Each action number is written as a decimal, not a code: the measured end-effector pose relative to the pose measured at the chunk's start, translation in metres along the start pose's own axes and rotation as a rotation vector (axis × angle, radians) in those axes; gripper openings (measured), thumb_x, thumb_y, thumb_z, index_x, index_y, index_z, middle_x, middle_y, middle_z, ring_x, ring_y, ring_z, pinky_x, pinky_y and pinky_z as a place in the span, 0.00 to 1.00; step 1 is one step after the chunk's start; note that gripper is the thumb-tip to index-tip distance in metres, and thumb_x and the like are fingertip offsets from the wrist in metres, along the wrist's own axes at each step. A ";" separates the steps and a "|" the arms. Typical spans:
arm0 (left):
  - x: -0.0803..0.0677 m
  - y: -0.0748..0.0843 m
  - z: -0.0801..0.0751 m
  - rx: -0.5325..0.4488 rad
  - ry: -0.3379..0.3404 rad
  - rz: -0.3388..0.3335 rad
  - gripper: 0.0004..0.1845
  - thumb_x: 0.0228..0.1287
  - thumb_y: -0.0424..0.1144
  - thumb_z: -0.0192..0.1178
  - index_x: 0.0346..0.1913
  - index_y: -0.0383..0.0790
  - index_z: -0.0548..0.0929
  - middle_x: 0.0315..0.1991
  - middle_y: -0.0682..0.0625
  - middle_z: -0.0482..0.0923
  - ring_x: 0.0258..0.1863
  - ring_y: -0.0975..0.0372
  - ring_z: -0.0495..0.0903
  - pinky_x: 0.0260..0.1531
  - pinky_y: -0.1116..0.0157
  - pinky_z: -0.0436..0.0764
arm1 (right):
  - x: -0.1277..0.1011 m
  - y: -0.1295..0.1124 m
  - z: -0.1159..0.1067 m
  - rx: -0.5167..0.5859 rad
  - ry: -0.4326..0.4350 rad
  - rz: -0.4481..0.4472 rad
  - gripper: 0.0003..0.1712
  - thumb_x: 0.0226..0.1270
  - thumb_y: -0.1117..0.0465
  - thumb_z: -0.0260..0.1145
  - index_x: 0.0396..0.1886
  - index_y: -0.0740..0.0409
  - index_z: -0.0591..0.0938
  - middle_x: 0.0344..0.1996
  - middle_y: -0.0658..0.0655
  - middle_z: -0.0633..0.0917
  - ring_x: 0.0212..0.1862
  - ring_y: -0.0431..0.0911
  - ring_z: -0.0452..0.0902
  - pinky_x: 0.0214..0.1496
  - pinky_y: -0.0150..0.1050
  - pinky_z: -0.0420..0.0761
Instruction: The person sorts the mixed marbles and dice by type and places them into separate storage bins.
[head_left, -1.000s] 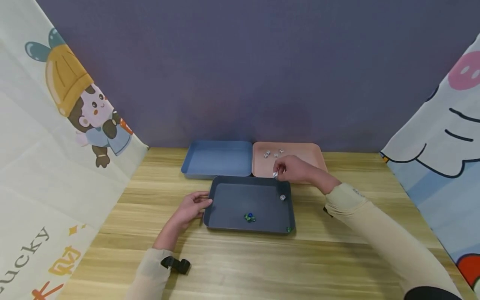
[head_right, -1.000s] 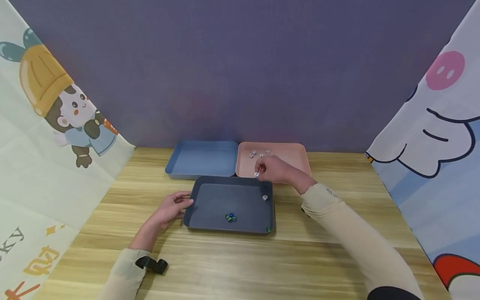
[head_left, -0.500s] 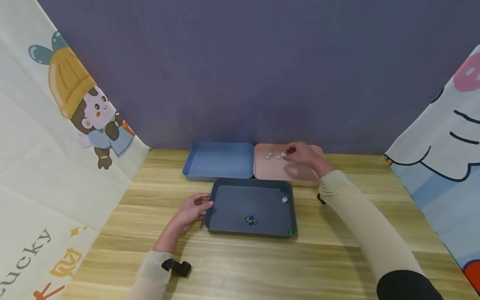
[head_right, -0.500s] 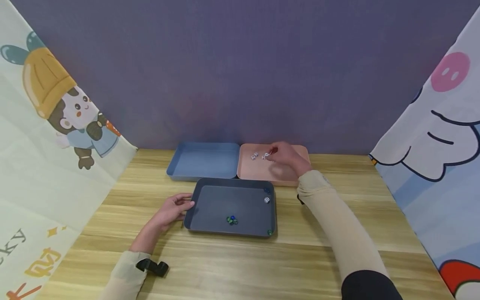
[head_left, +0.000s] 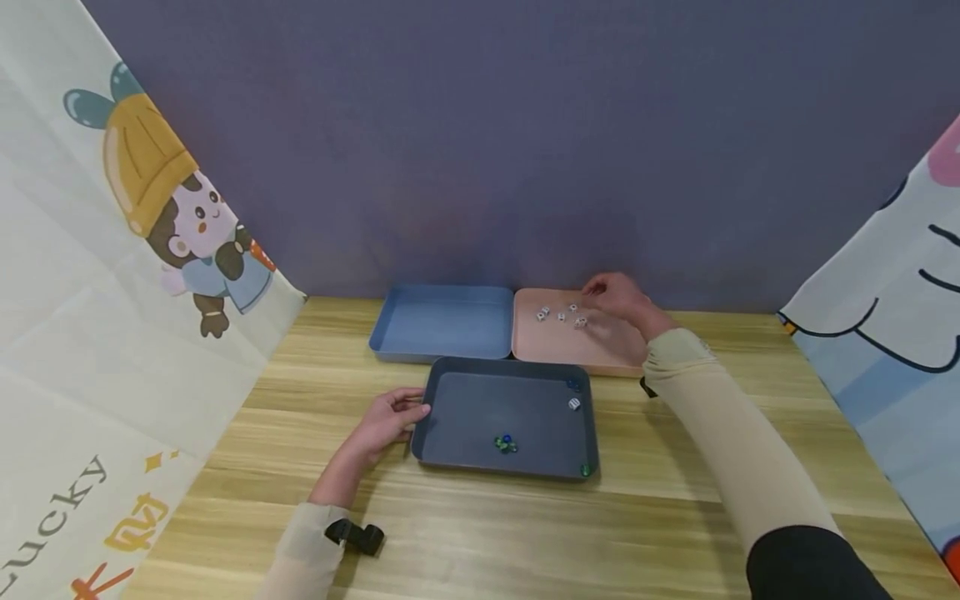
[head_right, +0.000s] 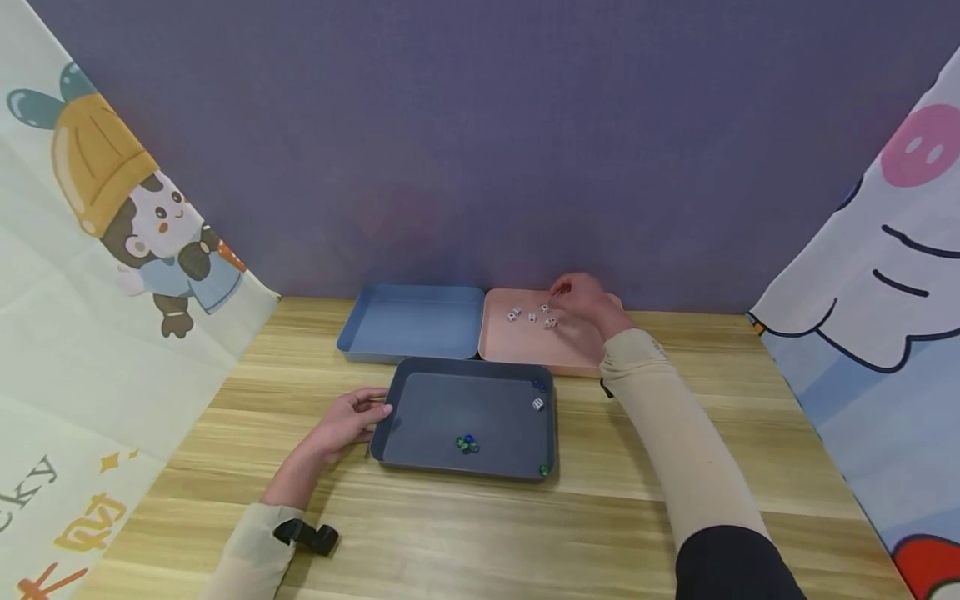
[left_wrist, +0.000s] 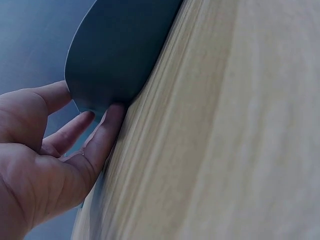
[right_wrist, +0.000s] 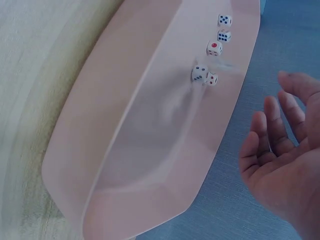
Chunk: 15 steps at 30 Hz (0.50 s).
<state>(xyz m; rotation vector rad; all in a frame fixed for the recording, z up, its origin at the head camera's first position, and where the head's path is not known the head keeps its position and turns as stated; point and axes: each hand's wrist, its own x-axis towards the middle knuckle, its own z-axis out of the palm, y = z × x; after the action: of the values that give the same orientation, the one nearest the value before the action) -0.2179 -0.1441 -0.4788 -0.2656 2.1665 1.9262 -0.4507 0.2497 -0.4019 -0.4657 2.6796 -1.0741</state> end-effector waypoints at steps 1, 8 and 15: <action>-0.002 0.003 0.001 0.005 -0.005 -0.001 0.26 0.69 0.35 0.61 0.67 0.31 0.71 0.53 0.35 0.76 0.44 0.51 0.81 0.33 0.59 0.81 | 0.000 0.001 -0.001 0.005 -0.002 0.005 0.22 0.70 0.55 0.64 0.55 0.66 0.80 0.49 0.63 0.77 0.50 0.56 0.73 0.49 0.51 0.74; 0.000 0.003 0.002 0.000 0.008 -0.004 0.26 0.68 0.36 0.62 0.66 0.32 0.71 0.52 0.37 0.77 0.45 0.52 0.80 0.35 0.59 0.81 | -0.001 0.001 -0.001 -0.035 0.002 -0.020 0.18 0.69 0.57 0.65 0.52 0.65 0.82 0.47 0.62 0.79 0.49 0.55 0.74 0.48 0.49 0.75; 0.004 -0.004 0.001 -0.004 0.033 0.003 0.26 0.66 0.37 0.64 0.65 0.34 0.73 0.49 0.40 0.78 0.41 0.56 0.81 0.33 0.60 0.81 | -0.010 -0.007 0.003 -0.097 -0.020 -0.089 0.13 0.67 0.58 0.67 0.45 0.63 0.84 0.40 0.58 0.83 0.41 0.52 0.78 0.41 0.45 0.77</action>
<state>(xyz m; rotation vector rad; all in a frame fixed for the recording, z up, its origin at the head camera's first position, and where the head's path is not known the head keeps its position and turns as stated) -0.2209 -0.1437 -0.4840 -0.2972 2.1853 1.9407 -0.4394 0.2470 -0.3983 -0.6147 2.7262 -0.9596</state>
